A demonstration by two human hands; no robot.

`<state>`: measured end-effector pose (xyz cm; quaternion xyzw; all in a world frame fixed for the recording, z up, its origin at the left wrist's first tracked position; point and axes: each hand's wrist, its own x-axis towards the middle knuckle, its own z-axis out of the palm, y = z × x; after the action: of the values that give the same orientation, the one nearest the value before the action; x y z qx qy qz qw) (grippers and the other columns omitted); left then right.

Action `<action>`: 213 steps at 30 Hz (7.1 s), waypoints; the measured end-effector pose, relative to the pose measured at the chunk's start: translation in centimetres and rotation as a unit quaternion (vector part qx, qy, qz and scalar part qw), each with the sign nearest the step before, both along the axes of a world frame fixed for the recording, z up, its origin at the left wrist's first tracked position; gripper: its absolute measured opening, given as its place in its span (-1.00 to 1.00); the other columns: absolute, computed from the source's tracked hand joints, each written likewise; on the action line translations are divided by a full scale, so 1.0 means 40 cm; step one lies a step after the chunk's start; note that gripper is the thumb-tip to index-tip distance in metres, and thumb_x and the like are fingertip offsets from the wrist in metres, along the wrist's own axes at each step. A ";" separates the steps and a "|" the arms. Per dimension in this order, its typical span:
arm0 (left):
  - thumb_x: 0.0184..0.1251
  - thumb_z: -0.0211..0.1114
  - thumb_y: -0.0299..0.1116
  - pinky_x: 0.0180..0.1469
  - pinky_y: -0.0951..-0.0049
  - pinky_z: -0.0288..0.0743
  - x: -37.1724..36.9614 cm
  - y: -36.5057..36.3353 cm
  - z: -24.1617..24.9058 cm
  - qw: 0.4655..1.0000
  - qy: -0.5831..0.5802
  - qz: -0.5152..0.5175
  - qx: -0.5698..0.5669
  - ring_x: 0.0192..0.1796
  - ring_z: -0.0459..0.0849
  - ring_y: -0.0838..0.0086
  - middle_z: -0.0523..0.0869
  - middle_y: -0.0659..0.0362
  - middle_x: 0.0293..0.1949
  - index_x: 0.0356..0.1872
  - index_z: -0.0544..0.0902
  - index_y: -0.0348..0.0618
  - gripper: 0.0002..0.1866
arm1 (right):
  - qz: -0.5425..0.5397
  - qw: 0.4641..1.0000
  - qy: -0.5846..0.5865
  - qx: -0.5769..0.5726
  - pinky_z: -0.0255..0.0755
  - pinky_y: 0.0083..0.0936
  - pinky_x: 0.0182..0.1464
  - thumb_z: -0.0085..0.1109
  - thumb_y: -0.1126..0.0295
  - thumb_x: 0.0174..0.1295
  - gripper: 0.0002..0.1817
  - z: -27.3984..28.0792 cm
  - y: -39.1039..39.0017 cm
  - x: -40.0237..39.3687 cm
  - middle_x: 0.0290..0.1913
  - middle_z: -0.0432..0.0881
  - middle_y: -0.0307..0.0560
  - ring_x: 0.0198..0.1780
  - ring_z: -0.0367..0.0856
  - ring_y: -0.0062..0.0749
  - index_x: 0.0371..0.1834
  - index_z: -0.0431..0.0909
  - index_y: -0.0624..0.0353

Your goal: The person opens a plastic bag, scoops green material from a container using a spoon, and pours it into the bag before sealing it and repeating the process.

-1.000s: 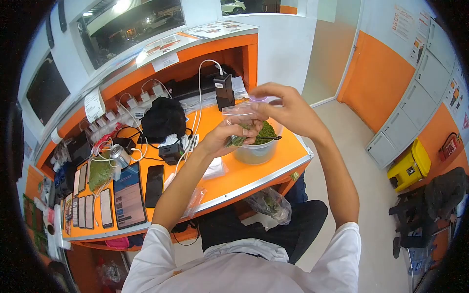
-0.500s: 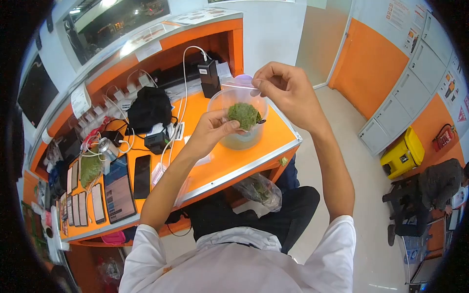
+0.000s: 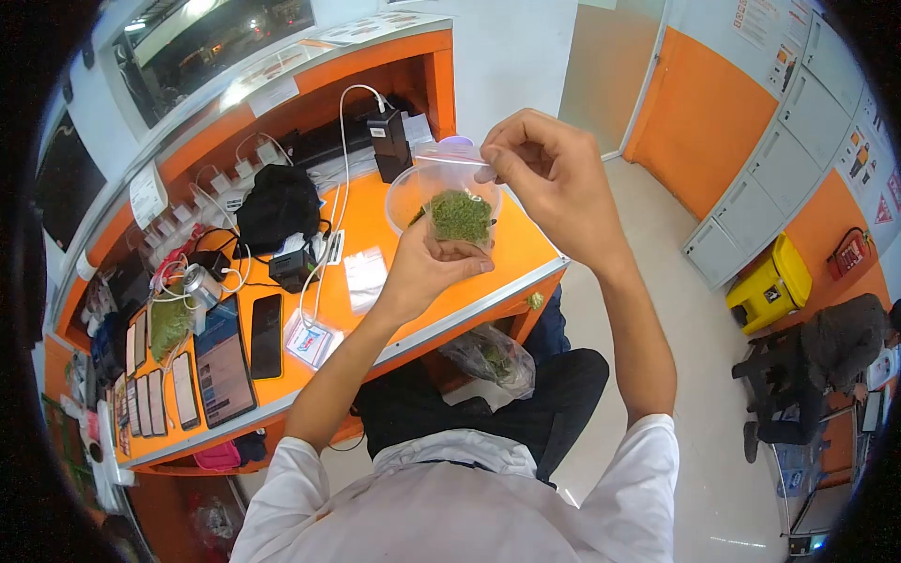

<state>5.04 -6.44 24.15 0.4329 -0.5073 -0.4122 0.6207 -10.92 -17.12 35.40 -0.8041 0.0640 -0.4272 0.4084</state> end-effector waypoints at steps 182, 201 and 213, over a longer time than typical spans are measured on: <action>0.61 0.29 -0.51 -0.12 0.56 0.56 -0.112 0.304 -0.343 0.970 0.162 0.172 0.049 -0.21 0.67 0.62 0.71 0.20 -0.24 -0.11 0.67 -0.36 -0.91 | -0.236 0.967 0.069 0.073 0.60 -0.47 -0.02 0.33 0.61 0.33 -0.76 -0.504 0.252 -0.034 -0.12 0.76 0.07 -0.12 0.78 -0.27 0.05 0.64 0.38; 0.58 0.35 -0.49 -0.13 0.57 0.52 -0.099 0.294 -0.357 0.990 0.072 0.102 0.059 -0.23 0.63 0.62 0.72 0.18 -0.30 -0.24 0.67 -0.39 -0.84 | -0.014 0.943 0.192 0.270 0.70 -0.53 0.00 0.31 0.68 0.27 -0.85 -0.519 0.302 -0.084 -0.29 0.83 0.04 -0.17 0.85 -0.45 -0.13 0.72 0.52; 0.61 0.27 -0.55 -0.03 0.54 0.51 -0.084 0.310 -0.362 0.987 0.088 0.024 0.135 -0.16 0.59 0.59 0.66 0.20 -0.21 -0.18 0.64 -0.35 -0.91 | 0.039 0.913 0.153 0.375 0.63 -0.54 -0.16 0.18 0.56 0.46 -0.85 -0.558 0.292 -0.093 -0.30 0.77 -0.07 -0.25 0.75 -0.54 -0.13 0.68 0.46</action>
<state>1.67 5.94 9.69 0.4869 -0.3802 -0.4981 0.6085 -14.63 -5.43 13.07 -0.6491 0.2502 -0.2271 0.6816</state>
